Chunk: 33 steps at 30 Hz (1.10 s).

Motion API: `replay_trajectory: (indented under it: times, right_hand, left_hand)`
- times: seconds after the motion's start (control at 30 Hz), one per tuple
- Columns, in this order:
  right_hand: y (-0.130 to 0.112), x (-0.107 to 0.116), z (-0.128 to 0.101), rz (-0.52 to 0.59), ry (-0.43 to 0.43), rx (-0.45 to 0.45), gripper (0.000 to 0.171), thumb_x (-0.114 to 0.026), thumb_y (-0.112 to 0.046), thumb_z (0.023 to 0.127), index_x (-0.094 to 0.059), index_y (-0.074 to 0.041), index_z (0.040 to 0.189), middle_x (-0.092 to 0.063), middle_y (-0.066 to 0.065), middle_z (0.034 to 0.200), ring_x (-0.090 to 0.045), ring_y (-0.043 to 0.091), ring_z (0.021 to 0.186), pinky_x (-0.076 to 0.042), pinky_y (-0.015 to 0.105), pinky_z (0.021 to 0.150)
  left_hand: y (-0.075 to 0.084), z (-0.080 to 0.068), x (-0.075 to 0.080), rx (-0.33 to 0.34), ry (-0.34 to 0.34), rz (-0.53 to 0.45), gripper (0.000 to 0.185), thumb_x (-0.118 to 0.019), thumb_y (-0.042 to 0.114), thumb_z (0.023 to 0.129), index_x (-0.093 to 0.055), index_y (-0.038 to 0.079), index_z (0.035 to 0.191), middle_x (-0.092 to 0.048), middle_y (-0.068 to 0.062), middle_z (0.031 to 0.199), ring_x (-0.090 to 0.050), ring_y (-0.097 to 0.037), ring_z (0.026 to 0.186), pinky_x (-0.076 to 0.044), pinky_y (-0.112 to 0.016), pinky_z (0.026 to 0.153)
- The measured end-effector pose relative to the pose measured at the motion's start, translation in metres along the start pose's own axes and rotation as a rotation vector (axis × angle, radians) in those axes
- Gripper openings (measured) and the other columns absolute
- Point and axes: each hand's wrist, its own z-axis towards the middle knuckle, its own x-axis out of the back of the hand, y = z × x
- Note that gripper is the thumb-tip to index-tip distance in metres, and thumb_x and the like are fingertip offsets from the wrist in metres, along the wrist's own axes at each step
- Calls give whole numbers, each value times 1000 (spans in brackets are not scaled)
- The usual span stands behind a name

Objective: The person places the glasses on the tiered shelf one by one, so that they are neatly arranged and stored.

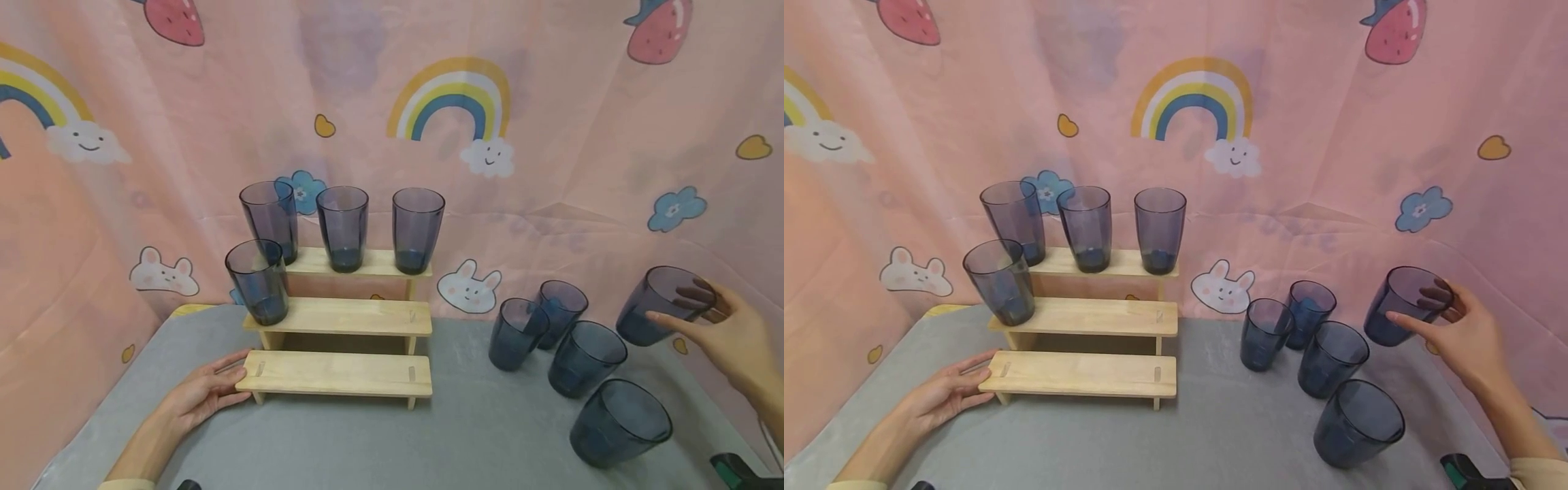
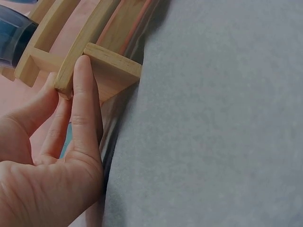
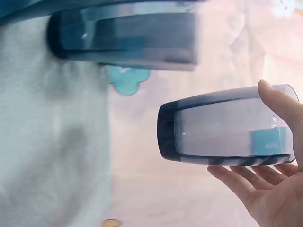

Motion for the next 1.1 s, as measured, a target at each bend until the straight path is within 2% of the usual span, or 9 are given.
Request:
replay_trajectory:
  times: [0.17, 0.27, 0.53, 0.7, 0.8, 0.87, 0.93, 1.0, 1.1]
  right_hand:
    - [-22, 6, 5, -9, 5, 15, 86, -71, -21, 91, -17, -9, 158, -36, 32, 145, -22, 58, 135, -18, 71, 108]
    - [-34, 6, 7, -4, 13, 22, 86, -70, -19, 92, -15, -12, 158, -31, 34, 148, -21, 56, 137, -16, 71, 109]
    - [-63, 4, 10, 8, -38, 45, 86, -71, -22, 92, -17, -26, 158, -33, 25, 152, -25, 43, 141, -25, 72, 104]
    - [-79, 1, 10, -8, -41, 78, 89, -76, -27, 88, -20, -33, 157, -42, 12, 149, -39, 20, 136, -30, 66, 106]
    - [-88, -1, 9, -14, -47, 106, 90, -79, -29, 85, -23, -34, 156, -46, 9, 146, -44, -3, 122, -37, 44, 112]
    - [-94, -3, 8, -17, -54, 122, 91, -81, -29, 83, -26, -34, 155, -49, 7, 143, -44, -13, 108, -41, 20, 103]
    - [-101, -5, 8, -3, -64, 143, 91, -82, -29, 82, -28, -31, 155, -53, 3, 137, -42, -17, 99, -41, 4, 87]
    - [-109, -9, 7, 30, -77, 163, 91, -83, -25, 81, -30, -26, 155, -55, -4, 131, -45, -17, 98, -39, -1, 76]
    - [-119, -14, 5, 103, -105, 186, 89, -83, -18, 81, -33, -23, 154, -55, -13, 123, -49, -14, 99, -41, -1, 74]
  left_hand:
    - [-1, 1, 1, -8, -9, 19, 59, -55, 8, 101, -26, 13, 153, -57, 6, 115, -63, -17, 106, -55, -37, 90]
    - [-1, 2, -1, -4, -2, 29, 71, -55, 9, 101, -12, 8, 157, -56, 6, 116, -63, -17, 106, -55, -37, 90]
    - [0, 2, -5, -2, -1, 20, 73, -55, 8, 101, -7, 5, 157, -57, 5, 115, -63, -17, 105, -55, -38, 90]
    - [1, 1, -7, 0, -4, -5, 75, -55, 7, 101, -5, 5, 157, -57, 4, 115, -64, -18, 105, -55, -38, 90]
    - [2, 0, -7, -2, -5, -20, 74, -55, 7, 101, -7, 6, 157, -58, 4, 115, -64, -19, 105, -55, -38, 89]
    - [2, -1, -7, -2, -8, -26, 73, -55, 7, 101, -9, 7, 157, -58, 4, 115, -64, -19, 105, -56, -38, 89]
    - [1, -1, -6, -2, -7, -23, 71, -55, 7, 101, -12, 8, 157, -58, 4, 115, -64, -19, 105, -55, -38, 89]
    - [0, -1, -5, -3, 0, -15, 69, -55, 7, 101, -15, 9, 157, -58, 5, 115, -64, -18, 105, -55, -37, 89]
    - [0, 0, -4, -1, 18, 5, 70, -55, 8, 101, -14, 8, 157, -56, 4, 116, -64, -17, 105, -55, -37, 90]
